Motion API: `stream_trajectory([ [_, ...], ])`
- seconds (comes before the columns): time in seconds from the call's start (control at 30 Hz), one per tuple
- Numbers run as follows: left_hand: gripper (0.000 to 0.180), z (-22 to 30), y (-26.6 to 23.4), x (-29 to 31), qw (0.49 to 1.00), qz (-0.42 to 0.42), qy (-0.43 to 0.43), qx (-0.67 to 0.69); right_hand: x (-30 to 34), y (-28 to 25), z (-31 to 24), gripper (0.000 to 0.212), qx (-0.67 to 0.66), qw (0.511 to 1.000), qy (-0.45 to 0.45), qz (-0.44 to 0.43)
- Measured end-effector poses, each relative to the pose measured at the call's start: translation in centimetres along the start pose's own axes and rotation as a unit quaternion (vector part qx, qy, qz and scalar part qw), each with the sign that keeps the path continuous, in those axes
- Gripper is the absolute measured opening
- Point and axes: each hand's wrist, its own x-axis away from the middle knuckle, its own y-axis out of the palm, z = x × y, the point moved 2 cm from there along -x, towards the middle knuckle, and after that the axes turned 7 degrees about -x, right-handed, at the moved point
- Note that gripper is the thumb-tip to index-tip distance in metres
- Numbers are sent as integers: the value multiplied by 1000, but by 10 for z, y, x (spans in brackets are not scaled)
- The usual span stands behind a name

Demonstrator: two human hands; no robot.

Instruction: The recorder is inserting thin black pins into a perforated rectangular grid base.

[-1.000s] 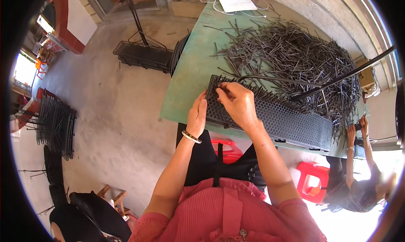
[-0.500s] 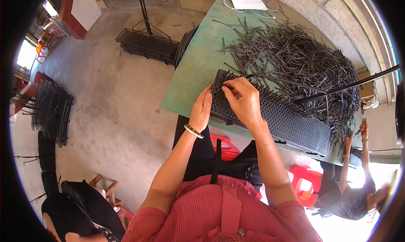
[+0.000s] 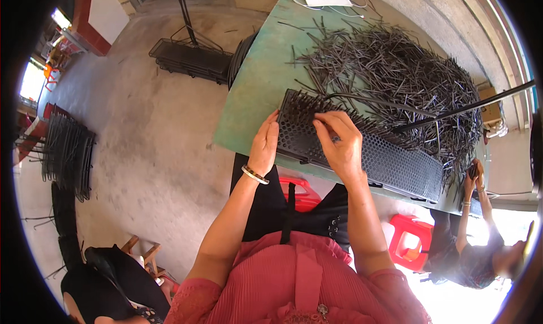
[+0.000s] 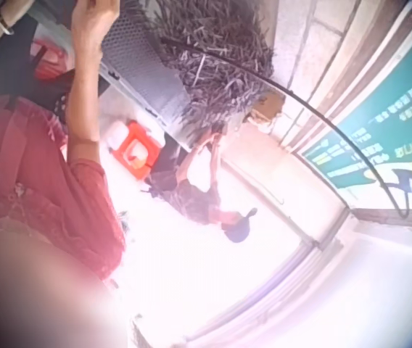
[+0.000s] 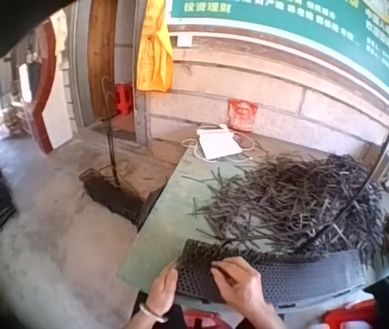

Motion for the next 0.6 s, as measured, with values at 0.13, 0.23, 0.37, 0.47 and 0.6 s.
stream_trajectory([
  [0.13, 47, -2, -1, 0, 1000, 3, -11, 7, 37, -50, 14, 14, 56, 995, 29, 76],
  [0.23, 47, 0, 0, 1, 998, 25, -40, 29, 72, -106, 33, 12, 147, 972, 60, 171],
  [0.37, 45, 1, 10, -5, 999, 41, 7, -9, 129, -199, 72, 14, 365, 887, 97, 264],
  [0.47, 48, -5, 11, -9, 996, 45, -27, -72, 162, -242, 102, 23, 473, 807, 167, 313],
  [0.6, 50, -16, 6, -19, 999, 32, -31, -9, 168, -237, 116, 25, 456, 795, 202, 345],
])
